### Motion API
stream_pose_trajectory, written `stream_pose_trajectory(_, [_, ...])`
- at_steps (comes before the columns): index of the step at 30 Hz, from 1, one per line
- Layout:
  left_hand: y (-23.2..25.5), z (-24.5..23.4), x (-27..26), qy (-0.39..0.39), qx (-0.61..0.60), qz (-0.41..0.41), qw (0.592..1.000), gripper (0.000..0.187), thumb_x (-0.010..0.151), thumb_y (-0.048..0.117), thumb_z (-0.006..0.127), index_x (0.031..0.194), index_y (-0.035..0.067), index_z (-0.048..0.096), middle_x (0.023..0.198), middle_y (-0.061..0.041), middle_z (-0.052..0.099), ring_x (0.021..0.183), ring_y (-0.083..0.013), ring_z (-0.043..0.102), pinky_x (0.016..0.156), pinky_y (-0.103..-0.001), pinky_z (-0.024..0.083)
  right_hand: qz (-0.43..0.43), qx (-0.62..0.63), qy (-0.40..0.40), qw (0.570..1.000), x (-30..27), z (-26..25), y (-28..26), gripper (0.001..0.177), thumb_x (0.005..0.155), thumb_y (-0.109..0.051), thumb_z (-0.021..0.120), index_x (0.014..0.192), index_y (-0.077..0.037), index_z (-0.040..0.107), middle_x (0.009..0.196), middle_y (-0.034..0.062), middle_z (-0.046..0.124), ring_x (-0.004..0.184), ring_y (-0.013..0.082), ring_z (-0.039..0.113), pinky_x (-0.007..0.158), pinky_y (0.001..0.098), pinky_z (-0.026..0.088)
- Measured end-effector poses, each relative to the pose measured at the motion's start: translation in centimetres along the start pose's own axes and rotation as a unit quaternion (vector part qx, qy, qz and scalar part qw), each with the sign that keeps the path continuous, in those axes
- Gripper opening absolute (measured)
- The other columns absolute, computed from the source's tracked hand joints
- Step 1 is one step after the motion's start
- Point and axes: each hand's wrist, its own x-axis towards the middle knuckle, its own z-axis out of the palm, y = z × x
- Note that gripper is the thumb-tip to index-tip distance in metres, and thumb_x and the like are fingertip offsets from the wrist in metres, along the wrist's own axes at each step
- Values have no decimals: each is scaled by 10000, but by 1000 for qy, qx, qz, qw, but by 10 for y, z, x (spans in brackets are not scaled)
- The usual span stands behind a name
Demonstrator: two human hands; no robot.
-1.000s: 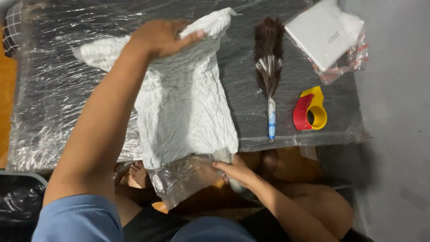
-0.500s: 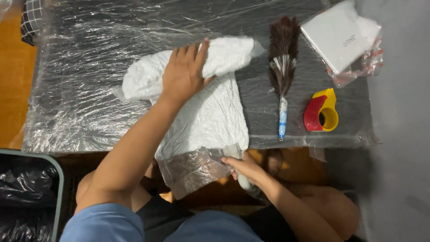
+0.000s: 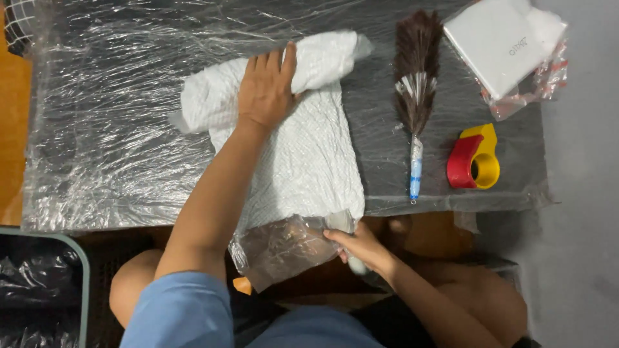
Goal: Compressing a pillow in a plastic bag using a vacuum hose and then rolling and taping it for storage or shipping.
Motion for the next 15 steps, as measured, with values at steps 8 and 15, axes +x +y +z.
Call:
stream_pose_trajectory(8, [-3, -1, 12, -3, -28, -42, 999, 1059, 916, 950, 397, 1390, 13, 531, 1045, -151, 663, 882, -301, 633, 879, -413, 480, -19, -8, 7, 1000, 4, -2, 5, 272, 887, -145, 716, 1029, 69, 627, 619, 78, 548, 426, 153, 482, 378, 275, 382])
stream_pose_trajectory(15, [-10, -52, 69, -210, -209, -217, 930, 1018, 922, 813, 89, 1037, 37, 737, 1145, -229, 713, 1034, -450, 667, 910, -541, 495, -11, -7, 20, 1000, 6, -6, 12, 274, 870, -145, 731, 1013, 73, 649, 614, 86, 554, 419, 163, 487, 367, 288, 385])
